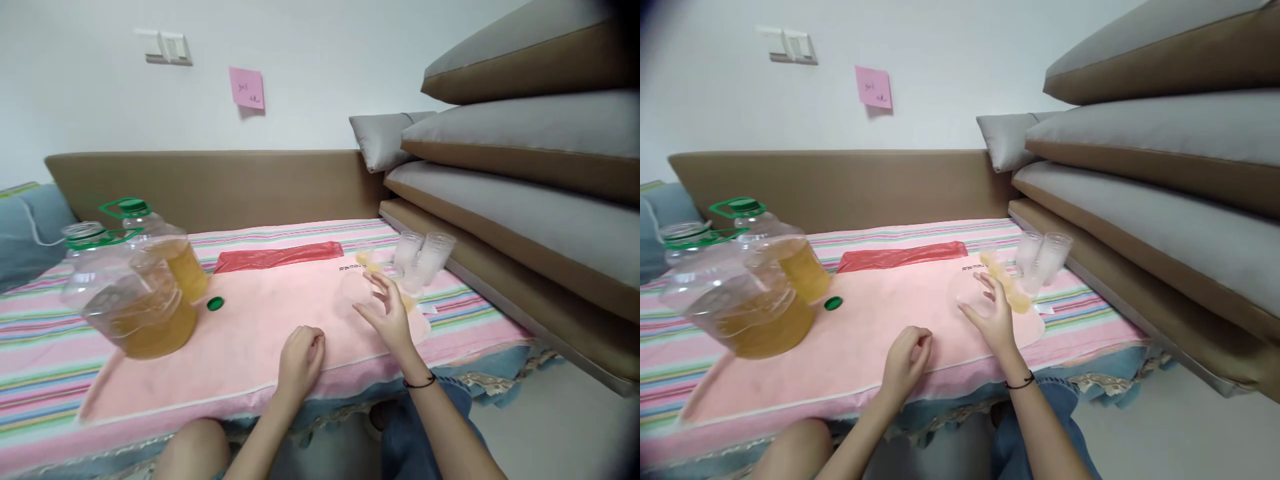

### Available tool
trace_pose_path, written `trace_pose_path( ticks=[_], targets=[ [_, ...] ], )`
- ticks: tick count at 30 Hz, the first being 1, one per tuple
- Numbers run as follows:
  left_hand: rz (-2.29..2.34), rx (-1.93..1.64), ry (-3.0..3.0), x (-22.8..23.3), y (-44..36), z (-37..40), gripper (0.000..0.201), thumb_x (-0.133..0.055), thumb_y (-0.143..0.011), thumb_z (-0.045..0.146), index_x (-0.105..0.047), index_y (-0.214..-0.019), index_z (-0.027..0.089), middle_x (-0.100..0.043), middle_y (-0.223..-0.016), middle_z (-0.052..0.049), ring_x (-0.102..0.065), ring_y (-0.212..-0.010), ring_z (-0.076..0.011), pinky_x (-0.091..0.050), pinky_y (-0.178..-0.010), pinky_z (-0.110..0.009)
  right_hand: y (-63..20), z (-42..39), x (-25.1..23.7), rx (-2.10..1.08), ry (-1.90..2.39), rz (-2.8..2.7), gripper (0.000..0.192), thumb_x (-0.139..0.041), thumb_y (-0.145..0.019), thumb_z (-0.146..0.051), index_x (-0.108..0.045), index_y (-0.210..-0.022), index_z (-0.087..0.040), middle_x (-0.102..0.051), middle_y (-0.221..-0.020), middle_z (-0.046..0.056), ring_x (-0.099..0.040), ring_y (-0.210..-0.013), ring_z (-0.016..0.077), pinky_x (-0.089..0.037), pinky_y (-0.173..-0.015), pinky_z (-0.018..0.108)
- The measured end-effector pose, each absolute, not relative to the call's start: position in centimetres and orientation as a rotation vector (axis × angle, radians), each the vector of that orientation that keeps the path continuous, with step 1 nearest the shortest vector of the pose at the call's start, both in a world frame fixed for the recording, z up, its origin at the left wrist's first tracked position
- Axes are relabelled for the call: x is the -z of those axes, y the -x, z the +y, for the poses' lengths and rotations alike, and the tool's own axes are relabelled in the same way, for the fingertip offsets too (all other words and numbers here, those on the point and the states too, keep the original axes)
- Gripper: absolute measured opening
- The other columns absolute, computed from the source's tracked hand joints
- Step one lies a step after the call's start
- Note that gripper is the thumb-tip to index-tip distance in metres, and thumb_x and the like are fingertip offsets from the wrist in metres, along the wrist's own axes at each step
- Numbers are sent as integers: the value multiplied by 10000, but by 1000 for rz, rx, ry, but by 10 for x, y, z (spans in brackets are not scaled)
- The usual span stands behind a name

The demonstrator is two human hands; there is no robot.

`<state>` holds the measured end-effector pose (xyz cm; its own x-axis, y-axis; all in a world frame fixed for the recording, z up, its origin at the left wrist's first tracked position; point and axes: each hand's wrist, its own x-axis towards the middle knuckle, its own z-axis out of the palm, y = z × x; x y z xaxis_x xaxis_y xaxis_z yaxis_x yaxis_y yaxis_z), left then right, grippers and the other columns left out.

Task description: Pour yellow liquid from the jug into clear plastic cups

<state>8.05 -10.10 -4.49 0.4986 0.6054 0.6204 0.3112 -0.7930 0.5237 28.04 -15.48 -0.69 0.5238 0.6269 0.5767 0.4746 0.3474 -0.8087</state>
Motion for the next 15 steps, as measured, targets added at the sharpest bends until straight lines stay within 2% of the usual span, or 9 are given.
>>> trace_pose_path(
  ticks=[7, 12, 15],
  targets=[
    [1090, -1271, -2093, 56, -13, -67, 146, -467, -892, 280, -595, -903, 212, -656, -860, -43, -607, -778, -186, -496, -711, -330, -229, -143, 33, -262, 1350, -1354, 643, -783, -730, -313, -479, -1295, -282, -610, -1331, 112, -544, -1265, 266, -459, -1027, 494],
    [1153, -1272, -1906, 65, -11, -61, 165, -443, -905, 283, -579, -945, 199, -671, -921, -61, -645, -811, -178, -532, -696, -310, -219, -131, 42, -288, 1360, -1415, 660, -779, -735, -303, -477, -1322, -271, -611, -1311, 107, -547, -1267, 266, -429, -1080, 499],
    [1105, -1222, -1903, 71, -19, -64, 188, -497, -871, 239, -565, -1040, 196, -679, -1010, -75, -660, -896, -186, -542, -768, -331, -215, -128, 44, -307, 1387, -1434, 679, -783, -728, -308, -479, -1334, -275, -609, -1307, 101, -550, -1265, 267, -421, -1092, 496]
  ],
)
